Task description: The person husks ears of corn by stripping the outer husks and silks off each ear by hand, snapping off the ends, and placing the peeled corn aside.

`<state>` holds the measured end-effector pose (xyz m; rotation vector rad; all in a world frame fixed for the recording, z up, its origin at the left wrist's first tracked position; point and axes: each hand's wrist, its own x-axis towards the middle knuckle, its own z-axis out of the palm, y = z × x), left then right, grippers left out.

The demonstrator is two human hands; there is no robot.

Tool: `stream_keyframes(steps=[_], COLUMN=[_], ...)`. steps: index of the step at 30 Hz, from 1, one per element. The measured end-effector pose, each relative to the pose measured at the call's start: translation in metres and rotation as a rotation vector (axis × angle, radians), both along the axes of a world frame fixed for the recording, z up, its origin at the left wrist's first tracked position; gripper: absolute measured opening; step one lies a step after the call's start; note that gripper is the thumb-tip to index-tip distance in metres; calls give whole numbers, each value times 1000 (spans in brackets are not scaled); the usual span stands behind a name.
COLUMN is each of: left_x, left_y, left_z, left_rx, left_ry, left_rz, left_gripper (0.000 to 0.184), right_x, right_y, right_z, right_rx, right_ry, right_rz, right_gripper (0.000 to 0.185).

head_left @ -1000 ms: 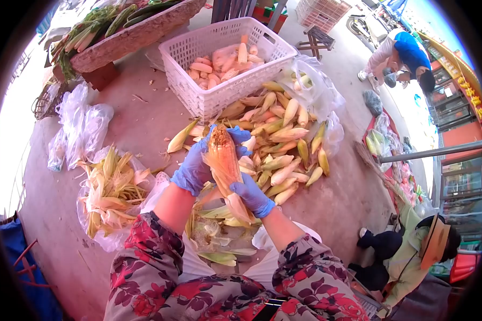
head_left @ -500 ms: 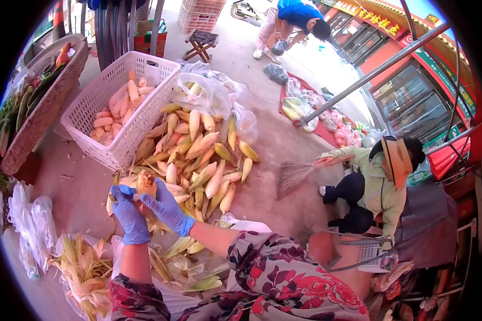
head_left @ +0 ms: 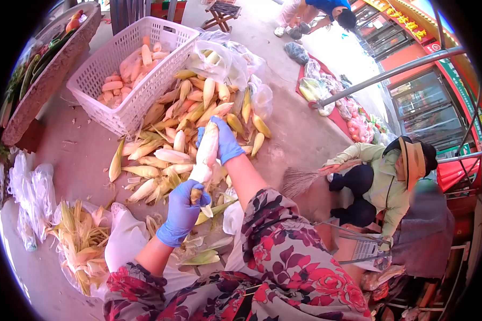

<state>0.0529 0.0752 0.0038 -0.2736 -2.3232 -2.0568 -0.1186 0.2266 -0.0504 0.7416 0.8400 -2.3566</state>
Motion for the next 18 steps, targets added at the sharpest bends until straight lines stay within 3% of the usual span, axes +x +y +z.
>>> stream_keyframes(steps=[3,5,7,8,9,14,17,18], left_x=[4,-8,-27,-38,-45,-49,-47,-48], left_y=[-10,-31,-56,-67,-64,-35,-33,-35], left_z=[5,16,12,9,7,-11,-9,-14], left_rx=[136,349,671,428,349,367,348,347], left_ry=[-159,-372,-327,-266,-166,-272,-315,-317], left_rz=[-147,-304,-255,-162,-76,-90,-52,-44], left_gripper=[8,25,44,58,63,59,53,53], right_x=[6,9,13,18,23,51,50,53], right_y=[0,0,3,-2,-10,-61,-67,-65], right_z=[20,47,63,66,68,61,46,49], right_rx=[23,80,96,71,42,-107,427,589], right_ry=[135,380,580,605,631,641,778,848], right_rz=[-4,-21,94,131,165,152,43,-42], right_gripper=[49,58,66,67,67,62,54,41])
